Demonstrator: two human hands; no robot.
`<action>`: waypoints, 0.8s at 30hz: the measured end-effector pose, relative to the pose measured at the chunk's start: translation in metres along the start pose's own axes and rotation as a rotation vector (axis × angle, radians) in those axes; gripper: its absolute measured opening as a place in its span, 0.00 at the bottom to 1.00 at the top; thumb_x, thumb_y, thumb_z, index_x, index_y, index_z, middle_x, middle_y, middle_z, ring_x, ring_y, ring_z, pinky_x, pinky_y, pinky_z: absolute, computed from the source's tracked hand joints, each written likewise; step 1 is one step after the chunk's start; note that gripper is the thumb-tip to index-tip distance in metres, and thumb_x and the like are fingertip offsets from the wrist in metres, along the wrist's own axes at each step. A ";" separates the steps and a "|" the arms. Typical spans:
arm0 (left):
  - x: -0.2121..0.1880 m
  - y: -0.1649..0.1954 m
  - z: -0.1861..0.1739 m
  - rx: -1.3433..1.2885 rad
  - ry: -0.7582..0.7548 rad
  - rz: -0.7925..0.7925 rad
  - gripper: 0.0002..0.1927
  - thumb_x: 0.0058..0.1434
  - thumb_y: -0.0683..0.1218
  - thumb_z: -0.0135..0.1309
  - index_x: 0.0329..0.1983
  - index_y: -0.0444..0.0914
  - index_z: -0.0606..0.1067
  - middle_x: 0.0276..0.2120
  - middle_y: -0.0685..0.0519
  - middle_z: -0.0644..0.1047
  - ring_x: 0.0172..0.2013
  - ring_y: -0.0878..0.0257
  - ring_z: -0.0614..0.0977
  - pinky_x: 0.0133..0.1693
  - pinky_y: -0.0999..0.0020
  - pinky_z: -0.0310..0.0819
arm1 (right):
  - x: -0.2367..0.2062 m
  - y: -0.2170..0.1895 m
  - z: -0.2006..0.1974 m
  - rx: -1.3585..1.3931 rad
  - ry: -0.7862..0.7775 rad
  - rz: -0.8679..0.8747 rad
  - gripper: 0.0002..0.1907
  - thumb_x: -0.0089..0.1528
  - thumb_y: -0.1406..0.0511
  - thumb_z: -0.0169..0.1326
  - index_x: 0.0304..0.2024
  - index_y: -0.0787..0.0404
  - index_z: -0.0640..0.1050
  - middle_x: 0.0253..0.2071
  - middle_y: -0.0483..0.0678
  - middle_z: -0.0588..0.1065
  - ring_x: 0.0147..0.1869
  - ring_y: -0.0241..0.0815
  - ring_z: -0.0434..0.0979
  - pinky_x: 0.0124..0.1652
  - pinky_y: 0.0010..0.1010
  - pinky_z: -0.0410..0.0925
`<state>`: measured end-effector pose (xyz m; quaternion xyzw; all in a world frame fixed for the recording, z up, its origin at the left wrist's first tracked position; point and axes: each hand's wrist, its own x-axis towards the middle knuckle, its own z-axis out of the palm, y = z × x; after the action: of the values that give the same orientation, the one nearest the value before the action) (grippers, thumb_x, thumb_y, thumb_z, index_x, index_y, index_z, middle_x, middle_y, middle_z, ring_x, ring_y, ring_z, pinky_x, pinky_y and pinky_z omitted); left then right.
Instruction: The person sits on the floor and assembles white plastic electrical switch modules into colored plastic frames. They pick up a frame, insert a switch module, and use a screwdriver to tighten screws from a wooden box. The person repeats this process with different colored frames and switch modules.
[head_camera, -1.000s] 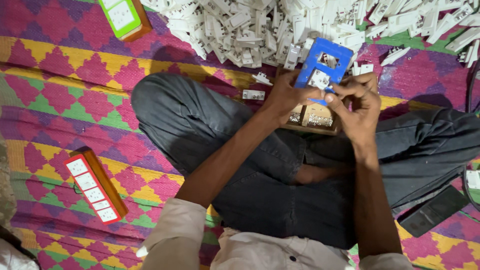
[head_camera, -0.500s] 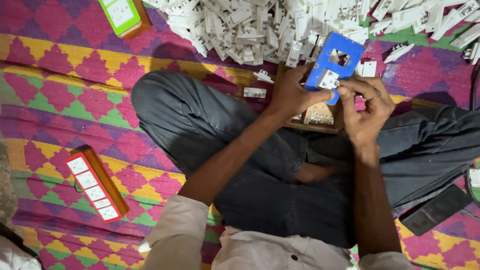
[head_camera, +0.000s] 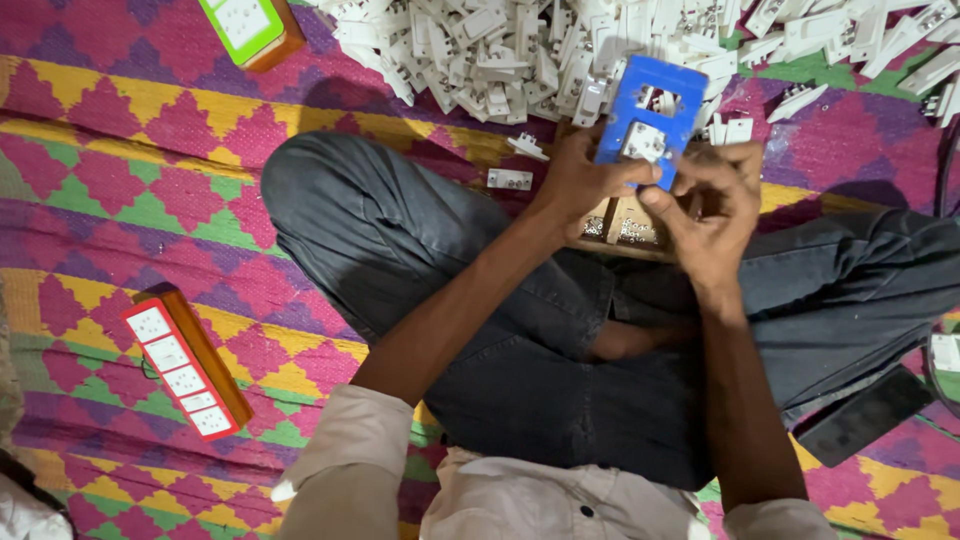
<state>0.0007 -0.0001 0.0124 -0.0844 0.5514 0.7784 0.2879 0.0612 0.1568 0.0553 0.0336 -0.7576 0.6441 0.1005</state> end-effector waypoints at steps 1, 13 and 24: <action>0.000 0.000 0.001 -0.013 0.017 0.002 0.22 0.48 0.44 0.68 0.46 0.33 0.81 0.38 0.48 0.83 0.38 0.59 0.85 0.40 0.62 0.82 | -0.001 0.000 0.001 -0.017 0.010 -0.003 0.17 0.65 0.69 0.73 0.49 0.64 0.78 0.49 0.43 0.64 0.48 0.32 0.69 0.50 0.24 0.68; 0.003 -0.001 0.002 -0.050 0.015 0.010 0.26 0.47 0.44 0.69 0.50 0.31 0.79 0.40 0.45 0.83 0.39 0.56 0.86 0.43 0.60 0.85 | -0.002 -0.001 0.000 -0.182 0.053 -0.007 0.14 0.63 0.68 0.70 0.43 0.63 0.76 0.46 0.42 0.65 0.52 0.34 0.66 0.53 0.25 0.65; 0.001 0.004 0.000 -0.010 -0.007 0.087 0.27 0.48 0.42 0.70 0.51 0.30 0.78 0.41 0.45 0.83 0.40 0.57 0.86 0.44 0.63 0.85 | -0.005 0.009 0.001 -0.033 0.030 0.102 0.17 0.66 0.71 0.68 0.55 0.67 0.78 0.53 0.43 0.66 0.46 0.31 0.67 0.47 0.21 0.65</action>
<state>-0.0021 -0.0006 0.0156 -0.0594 0.5498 0.7931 0.2554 0.0649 0.1565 0.0457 -0.0164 -0.7671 0.6363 0.0795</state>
